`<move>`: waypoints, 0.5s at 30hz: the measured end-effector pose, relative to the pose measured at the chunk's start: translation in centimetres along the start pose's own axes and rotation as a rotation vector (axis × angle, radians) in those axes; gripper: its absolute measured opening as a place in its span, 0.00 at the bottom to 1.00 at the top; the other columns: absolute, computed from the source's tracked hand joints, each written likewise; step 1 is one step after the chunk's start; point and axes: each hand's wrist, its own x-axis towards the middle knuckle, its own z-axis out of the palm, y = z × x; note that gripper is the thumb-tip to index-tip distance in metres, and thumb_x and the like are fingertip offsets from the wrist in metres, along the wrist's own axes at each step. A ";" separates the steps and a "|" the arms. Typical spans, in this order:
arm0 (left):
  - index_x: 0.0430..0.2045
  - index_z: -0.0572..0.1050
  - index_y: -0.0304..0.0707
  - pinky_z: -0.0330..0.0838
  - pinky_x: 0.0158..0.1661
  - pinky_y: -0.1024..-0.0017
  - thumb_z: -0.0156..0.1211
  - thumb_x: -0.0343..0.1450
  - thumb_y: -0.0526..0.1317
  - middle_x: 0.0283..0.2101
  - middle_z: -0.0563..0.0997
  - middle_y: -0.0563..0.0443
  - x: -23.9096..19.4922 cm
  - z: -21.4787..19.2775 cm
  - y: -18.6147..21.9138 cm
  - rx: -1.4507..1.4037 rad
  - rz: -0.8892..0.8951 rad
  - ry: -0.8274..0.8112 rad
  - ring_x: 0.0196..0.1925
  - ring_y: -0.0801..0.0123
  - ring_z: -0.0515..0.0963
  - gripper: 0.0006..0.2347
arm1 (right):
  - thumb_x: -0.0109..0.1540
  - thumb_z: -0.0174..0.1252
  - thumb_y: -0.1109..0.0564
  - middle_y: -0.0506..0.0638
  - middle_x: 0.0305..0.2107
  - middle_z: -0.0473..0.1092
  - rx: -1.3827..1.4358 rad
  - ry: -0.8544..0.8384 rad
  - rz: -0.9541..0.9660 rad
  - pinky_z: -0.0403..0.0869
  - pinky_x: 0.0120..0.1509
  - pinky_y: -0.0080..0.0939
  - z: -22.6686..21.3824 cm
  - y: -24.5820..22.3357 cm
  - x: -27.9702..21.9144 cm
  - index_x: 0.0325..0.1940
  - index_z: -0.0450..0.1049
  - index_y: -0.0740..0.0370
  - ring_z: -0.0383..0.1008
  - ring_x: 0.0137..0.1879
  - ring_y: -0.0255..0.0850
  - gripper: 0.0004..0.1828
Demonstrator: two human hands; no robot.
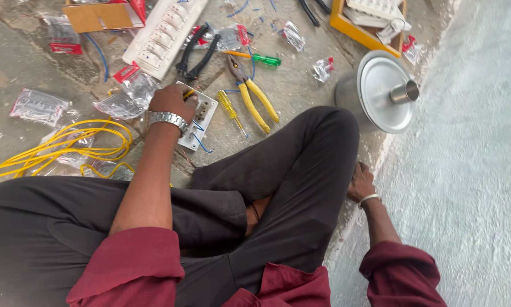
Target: The person sits on the floor and wires a white multi-gang electrical socket box. They strip yellow and blue wires with pliers, insert them into terminal screws, and tighten the connections with a screwdriver. The person handles the socket box, wires, pliers, and screwdriver throughout the clip.
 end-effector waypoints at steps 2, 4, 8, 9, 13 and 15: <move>0.39 0.84 0.46 0.76 0.45 0.54 0.67 0.68 0.48 0.41 0.84 0.41 -0.1 -0.5 0.5 0.010 -0.012 -0.029 0.43 0.46 0.83 0.11 | 0.51 0.69 0.38 0.69 0.67 0.54 -0.011 -0.086 0.059 0.61 0.72 0.60 -0.8 -0.3 0.3 0.73 0.58 0.58 0.57 0.70 0.69 0.52; 0.40 0.84 0.45 0.76 0.45 0.55 0.67 0.68 0.47 0.41 0.84 0.40 -0.2 -1.0 0.9 0.012 -0.009 -0.036 0.43 0.46 0.83 0.12 | 0.45 0.73 0.42 0.66 0.68 0.54 0.022 -0.146 0.094 0.61 0.75 0.57 -1.8 -0.4 0.1 0.74 0.57 0.57 0.57 0.72 0.66 0.57; 0.40 0.84 0.46 0.76 0.46 0.55 0.65 0.69 0.47 0.41 0.85 0.40 -0.6 -1.5 1.2 -0.018 -0.044 -0.085 0.43 0.47 0.84 0.11 | 0.37 0.78 0.50 0.64 0.68 0.54 0.096 -0.216 0.125 0.59 0.76 0.53 -3.9 -1.0 0.1 0.75 0.53 0.60 0.55 0.74 0.62 0.67; 0.40 0.84 0.45 0.76 0.46 0.55 0.66 0.69 0.47 0.41 0.84 0.40 -0.6 -1.6 1.2 -0.001 -0.040 -0.080 0.43 0.46 0.83 0.11 | 0.37 0.80 0.51 0.64 0.69 0.53 0.096 -0.237 0.131 0.59 0.76 0.53 -4.2 -1.2 0.0 0.75 0.52 0.61 0.54 0.74 0.62 0.67; 0.40 0.83 0.43 0.76 0.45 0.53 0.67 0.68 0.48 0.41 0.84 0.38 -0.4 -1.5 1.2 0.057 -0.029 -0.067 0.43 0.44 0.83 0.12 | 0.36 0.77 0.51 0.62 0.69 0.56 0.093 -0.222 0.092 0.61 0.78 0.52 -4.5 -1.6 -0.3 0.76 0.54 0.60 0.56 0.75 0.59 0.66; 0.41 0.83 0.43 0.76 0.45 0.53 0.67 0.69 0.48 0.41 0.84 0.38 -0.3 -1.5 1.3 0.070 -0.030 -0.072 0.43 0.44 0.83 0.13 | 0.37 0.76 0.51 0.60 0.70 0.56 0.074 -0.220 0.115 0.61 0.79 0.52 -4.4 -1.7 -0.3 0.75 0.56 0.59 0.57 0.76 0.58 0.64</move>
